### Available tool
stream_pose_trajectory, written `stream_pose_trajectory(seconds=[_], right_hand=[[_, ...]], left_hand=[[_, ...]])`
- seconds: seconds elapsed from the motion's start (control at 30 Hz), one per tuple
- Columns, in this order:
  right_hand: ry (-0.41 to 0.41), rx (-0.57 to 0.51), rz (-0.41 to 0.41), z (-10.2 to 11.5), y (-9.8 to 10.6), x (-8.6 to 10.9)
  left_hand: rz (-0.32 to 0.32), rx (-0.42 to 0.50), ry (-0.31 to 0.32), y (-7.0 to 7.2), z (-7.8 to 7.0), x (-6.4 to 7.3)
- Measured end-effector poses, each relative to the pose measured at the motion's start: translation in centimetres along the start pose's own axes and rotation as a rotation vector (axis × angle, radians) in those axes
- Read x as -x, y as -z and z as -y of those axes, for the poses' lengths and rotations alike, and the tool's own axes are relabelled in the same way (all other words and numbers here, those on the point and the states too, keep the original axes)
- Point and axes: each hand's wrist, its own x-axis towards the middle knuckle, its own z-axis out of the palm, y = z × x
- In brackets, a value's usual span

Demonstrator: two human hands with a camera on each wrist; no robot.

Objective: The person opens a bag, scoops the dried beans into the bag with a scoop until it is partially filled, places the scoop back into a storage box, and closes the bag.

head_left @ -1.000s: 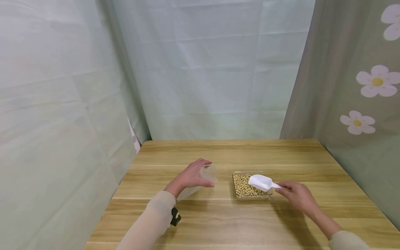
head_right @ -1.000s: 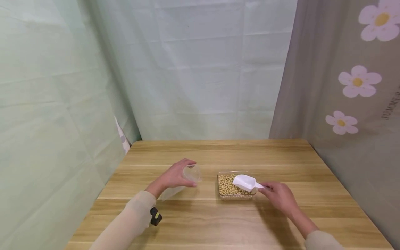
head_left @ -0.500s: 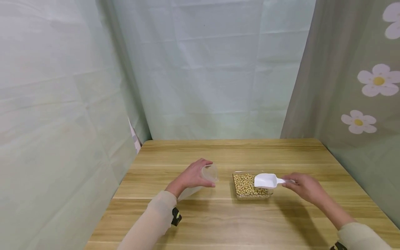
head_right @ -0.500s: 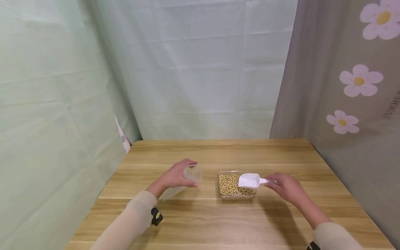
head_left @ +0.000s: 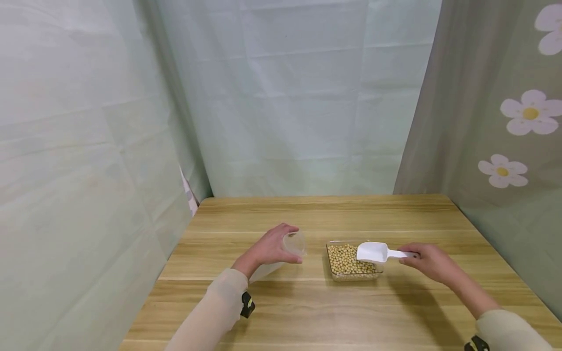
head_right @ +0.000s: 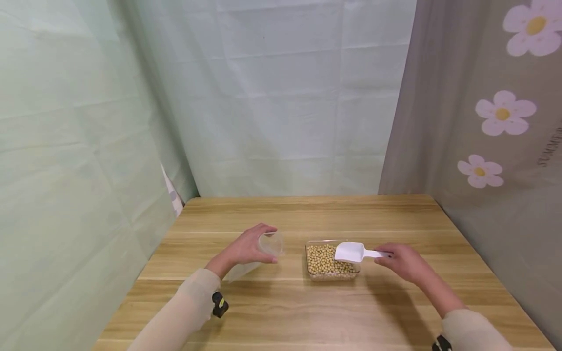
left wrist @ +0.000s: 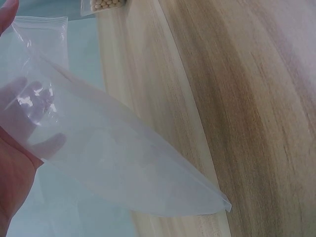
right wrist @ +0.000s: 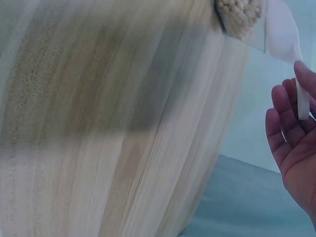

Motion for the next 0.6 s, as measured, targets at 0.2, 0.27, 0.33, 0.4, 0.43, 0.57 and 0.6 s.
stream_pose_trajectory(seconds=[0.2, 0.27, 0.33, 0.4, 0.43, 0.57, 0.6], right_hand=[[-0.087, -0.104, 0.049, -0.4, 0.9, 0.0], [-0.097, -0.109, 0.07, -0.4, 1.3, 0.0], [-0.092, -0.096, 0.082, -0.2, 1.5, 0.0], [-0.07, -0.067, 0.087, 0.1, 1.7, -0.2], [-0.056, -0.055, 0.091, 0.3, 1.8, -0.3], [0.0, -0.018, 0.109, 0.8, 1.5, -0.8], [0.01, -0.018, 0.115, 0.9, 1.2, -0.9]], left_hand=[[0.006, 0.004, 0.01, -0.2, 0.0, 0.0], [0.008, 0.006, 0.012, -0.2, -0.1, 0.0], [0.009, 0.007, 0.011, -0.2, -0.1, 0.0], [0.008, 0.005, 0.008, -0.2, -0.1, 0.0], [0.007, 0.002, 0.008, -0.2, -0.1, -0.1], [0.002, 0.005, -0.003, -0.2, -0.3, -0.1], [0.002, 0.004, -0.005, -0.2, -0.3, -0.1]])
